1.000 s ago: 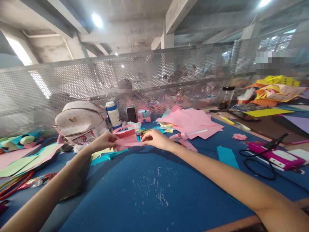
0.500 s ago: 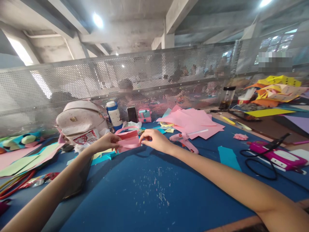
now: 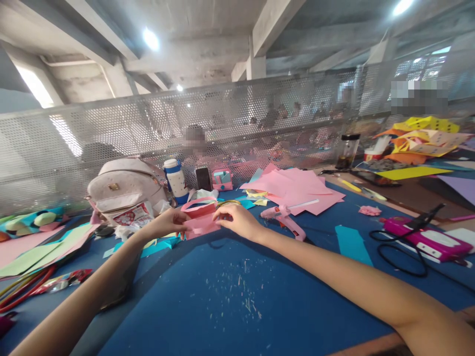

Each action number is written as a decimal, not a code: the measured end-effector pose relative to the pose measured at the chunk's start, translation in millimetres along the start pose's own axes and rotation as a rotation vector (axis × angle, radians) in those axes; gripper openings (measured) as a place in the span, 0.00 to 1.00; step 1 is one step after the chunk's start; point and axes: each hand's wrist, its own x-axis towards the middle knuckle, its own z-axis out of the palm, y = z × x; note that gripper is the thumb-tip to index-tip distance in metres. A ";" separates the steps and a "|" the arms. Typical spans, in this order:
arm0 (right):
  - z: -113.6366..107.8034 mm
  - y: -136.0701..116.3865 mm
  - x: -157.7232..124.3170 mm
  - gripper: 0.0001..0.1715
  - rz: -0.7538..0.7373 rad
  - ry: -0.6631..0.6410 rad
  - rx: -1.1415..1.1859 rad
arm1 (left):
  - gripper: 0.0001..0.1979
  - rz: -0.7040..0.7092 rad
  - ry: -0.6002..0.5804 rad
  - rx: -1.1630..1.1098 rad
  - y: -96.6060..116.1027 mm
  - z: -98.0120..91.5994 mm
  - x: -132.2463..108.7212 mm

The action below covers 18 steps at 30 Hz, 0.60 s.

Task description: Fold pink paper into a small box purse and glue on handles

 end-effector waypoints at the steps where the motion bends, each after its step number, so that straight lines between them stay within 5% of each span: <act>1: 2.2 2.0 -0.5 0.05 0.015 0.019 0.009 | 0.17 0.001 -0.005 -0.005 1.1 1.4 0.2; 18: 7.9 15.7 -1.9 0.17 0.136 0.091 0.034 | 0.18 0.064 -0.034 -0.027 6.5 7.6 -0.8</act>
